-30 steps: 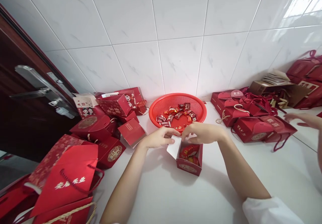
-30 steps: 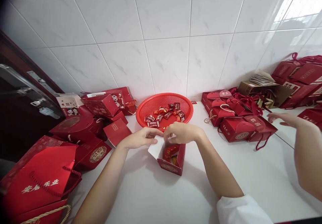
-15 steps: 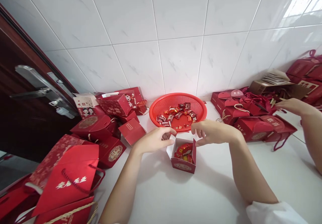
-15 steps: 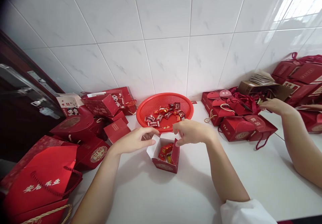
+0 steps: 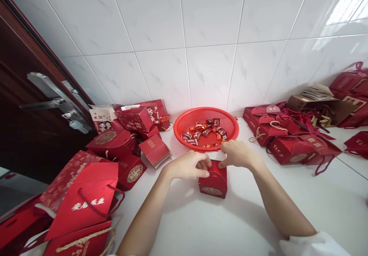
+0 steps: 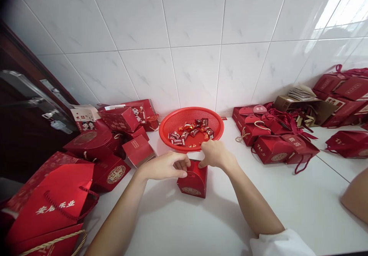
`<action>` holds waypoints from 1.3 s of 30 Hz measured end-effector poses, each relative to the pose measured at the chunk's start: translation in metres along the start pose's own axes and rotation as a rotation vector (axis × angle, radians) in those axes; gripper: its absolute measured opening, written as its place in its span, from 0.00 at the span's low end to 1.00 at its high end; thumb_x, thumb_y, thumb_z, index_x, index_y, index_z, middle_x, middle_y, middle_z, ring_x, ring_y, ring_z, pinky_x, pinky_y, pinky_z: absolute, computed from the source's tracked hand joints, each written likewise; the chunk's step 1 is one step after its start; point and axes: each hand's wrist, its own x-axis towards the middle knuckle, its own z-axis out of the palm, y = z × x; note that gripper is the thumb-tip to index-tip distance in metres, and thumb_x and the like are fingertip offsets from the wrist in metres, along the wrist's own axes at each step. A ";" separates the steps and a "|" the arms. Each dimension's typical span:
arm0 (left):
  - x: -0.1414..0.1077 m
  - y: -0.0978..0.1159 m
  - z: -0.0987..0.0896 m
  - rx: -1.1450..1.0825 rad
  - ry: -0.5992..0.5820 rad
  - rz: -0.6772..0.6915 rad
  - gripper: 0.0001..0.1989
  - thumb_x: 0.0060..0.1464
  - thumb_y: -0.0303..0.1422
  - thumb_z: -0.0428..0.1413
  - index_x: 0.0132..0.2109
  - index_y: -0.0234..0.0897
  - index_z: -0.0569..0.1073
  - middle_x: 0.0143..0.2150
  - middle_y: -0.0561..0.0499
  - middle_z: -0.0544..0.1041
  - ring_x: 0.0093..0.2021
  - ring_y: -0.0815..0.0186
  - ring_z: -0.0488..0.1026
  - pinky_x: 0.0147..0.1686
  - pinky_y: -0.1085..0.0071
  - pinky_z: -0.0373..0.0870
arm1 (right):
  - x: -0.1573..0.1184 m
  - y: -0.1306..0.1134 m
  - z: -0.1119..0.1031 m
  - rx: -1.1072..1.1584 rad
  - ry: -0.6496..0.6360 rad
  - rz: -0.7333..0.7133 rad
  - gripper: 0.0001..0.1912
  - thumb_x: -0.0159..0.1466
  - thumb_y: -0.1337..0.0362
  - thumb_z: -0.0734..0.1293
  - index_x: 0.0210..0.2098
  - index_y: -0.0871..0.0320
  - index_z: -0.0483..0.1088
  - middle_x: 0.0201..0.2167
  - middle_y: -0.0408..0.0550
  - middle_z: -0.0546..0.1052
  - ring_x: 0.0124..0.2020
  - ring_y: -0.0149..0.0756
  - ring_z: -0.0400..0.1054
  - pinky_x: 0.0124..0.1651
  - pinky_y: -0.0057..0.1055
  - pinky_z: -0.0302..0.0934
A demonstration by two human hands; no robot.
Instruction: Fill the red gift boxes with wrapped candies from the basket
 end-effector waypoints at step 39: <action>0.021 0.003 0.043 0.192 0.191 -0.129 0.24 0.50 0.55 0.58 0.42 0.41 0.65 0.44 0.48 0.70 0.46 0.55 0.70 0.39 0.66 0.66 | -0.052 0.023 0.028 0.190 -0.010 -0.070 0.21 0.64 0.44 0.65 0.43 0.56 0.67 0.34 0.49 0.75 0.36 0.45 0.71 0.33 0.32 0.55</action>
